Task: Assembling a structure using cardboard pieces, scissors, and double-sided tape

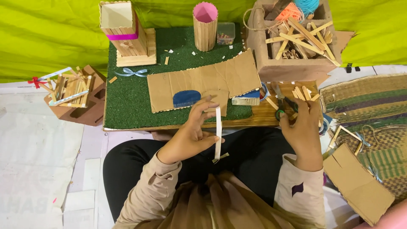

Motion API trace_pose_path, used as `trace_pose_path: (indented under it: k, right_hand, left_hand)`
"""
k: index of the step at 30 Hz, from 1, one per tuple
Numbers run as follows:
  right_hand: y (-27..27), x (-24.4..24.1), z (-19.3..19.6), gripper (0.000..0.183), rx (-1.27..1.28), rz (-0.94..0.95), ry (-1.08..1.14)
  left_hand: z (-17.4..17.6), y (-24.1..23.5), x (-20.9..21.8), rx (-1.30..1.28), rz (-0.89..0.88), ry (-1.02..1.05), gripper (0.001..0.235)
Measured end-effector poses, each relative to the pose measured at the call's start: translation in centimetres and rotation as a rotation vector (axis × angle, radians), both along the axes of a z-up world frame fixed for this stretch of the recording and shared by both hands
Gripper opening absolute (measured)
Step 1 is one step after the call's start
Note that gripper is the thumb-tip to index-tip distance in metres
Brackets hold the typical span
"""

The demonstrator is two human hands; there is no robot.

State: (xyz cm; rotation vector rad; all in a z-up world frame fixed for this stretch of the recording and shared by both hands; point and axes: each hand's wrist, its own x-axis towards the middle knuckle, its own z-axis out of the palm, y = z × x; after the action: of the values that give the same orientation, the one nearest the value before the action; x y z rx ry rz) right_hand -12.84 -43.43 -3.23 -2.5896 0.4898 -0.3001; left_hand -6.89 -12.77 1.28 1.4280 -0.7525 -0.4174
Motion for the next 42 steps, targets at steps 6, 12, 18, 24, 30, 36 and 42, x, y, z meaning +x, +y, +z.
trace_pose_path:
  k: [6,12,18,24,30,36,42]
  right_hand:
    - [-4.2,1.5,-2.7,0.055,-0.05,0.058,0.086]
    - [-5.9,2.9,-2.3,0.045,0.018,0.03,0.319]
    - [-5.6,1.6,0.4,0.05,0.067,0.057,0.246]
    - [-6.1,-0.2,1.7,0.044,0.223,0.167,0.053]
    - [-4.3,-2.4,2.0,0.066,0.337,0.575,0.051]
    - [2.3,-2.6,5.6,0.07,0.295,0.803,0.288]
    - [4.8,-1.6,5.4,0.068,0.266,0.878,0.378]
  left_hand:
    - [-0.3,0.1,0.1,0.039,-0.038,-0.009,0.075]
    - [0.3,-0.2,0.0,0.055,-0.045,0.021,0.078]
    - [-0.7,0.1,0.2,0.131,0.032,-0.067,0.082]
    - [-0.8,0.4,0.3,0.083,0.012,-0.035,0.082]
    - [-0.6,0.4,0.1,0.149,0.023,-0.09,0.077]
    - [0.9,0.5,-0.5,0.082,-0.022,-0.032,0.069]
    - [2.3,0.6,-0.7,0.213,-0.039,-0.076,0.068]
